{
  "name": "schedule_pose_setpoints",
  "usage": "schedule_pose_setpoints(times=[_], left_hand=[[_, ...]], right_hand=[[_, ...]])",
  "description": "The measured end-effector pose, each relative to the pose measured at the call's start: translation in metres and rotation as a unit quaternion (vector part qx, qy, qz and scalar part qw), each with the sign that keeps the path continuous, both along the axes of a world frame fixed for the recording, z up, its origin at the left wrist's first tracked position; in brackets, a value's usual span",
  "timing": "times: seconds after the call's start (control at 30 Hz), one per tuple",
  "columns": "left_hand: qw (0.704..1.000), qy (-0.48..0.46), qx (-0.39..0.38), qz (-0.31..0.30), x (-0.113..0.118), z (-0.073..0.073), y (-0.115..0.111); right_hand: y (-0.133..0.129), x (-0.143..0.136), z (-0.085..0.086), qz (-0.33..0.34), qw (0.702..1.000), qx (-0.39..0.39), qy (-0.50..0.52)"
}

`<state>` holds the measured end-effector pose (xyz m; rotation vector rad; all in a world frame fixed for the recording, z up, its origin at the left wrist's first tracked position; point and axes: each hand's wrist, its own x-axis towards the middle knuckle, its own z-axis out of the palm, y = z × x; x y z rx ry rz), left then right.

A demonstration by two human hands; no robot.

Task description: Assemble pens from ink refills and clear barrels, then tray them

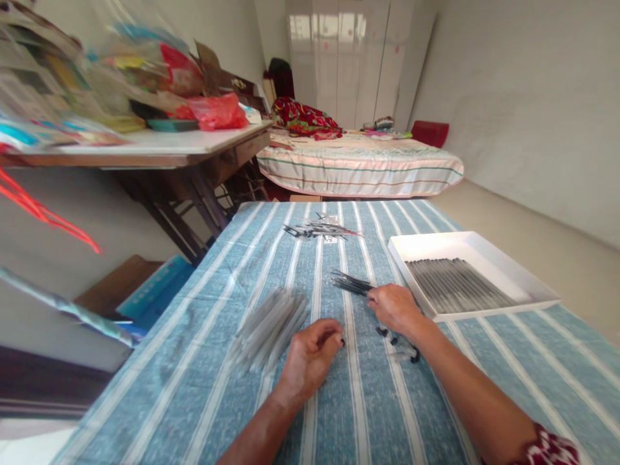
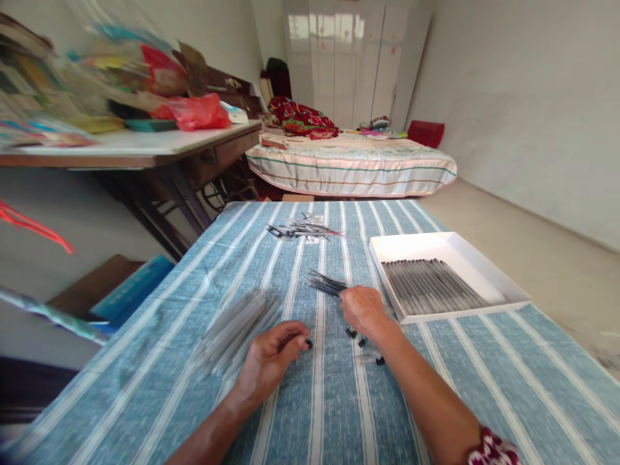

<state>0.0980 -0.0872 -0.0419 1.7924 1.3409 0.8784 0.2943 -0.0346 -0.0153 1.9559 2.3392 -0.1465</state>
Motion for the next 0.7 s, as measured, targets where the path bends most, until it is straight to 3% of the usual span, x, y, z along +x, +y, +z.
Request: schedule_pose_setpoints(times=[0.13,0.23,0.3,0.5,0.7], left_hand=[[0.97,0.194,0.118,0.082,-0.011,0.011,0.005],[0.912,0.373,0.117,0.124,-0.021,0.02,0.009],[0.88,0.45,0.093,0.118,-0.024,0.024,0.01],[0.857,0.506,0.041,0.093,-0.024,0.023,0.013],[0.847,0.519,0.076,0.089,-0.022,0.02,0.011]], right_hand=[[0.002,-0.008,-0.007,-0.008,1.0,0.003,-0.019],[0.003,-0.009,-0.008,-0.007,1.0,0.008,-0.025],[0.002,-0.01,-0.008,-0.009,1.0,0.009,-0.026],[0.003,-0.011,-0.006,-0.017,1.0,-0.008,-0.022],[0.003,-0.01,-0.004,-0.007,1.0,-0.012,-0.015]])
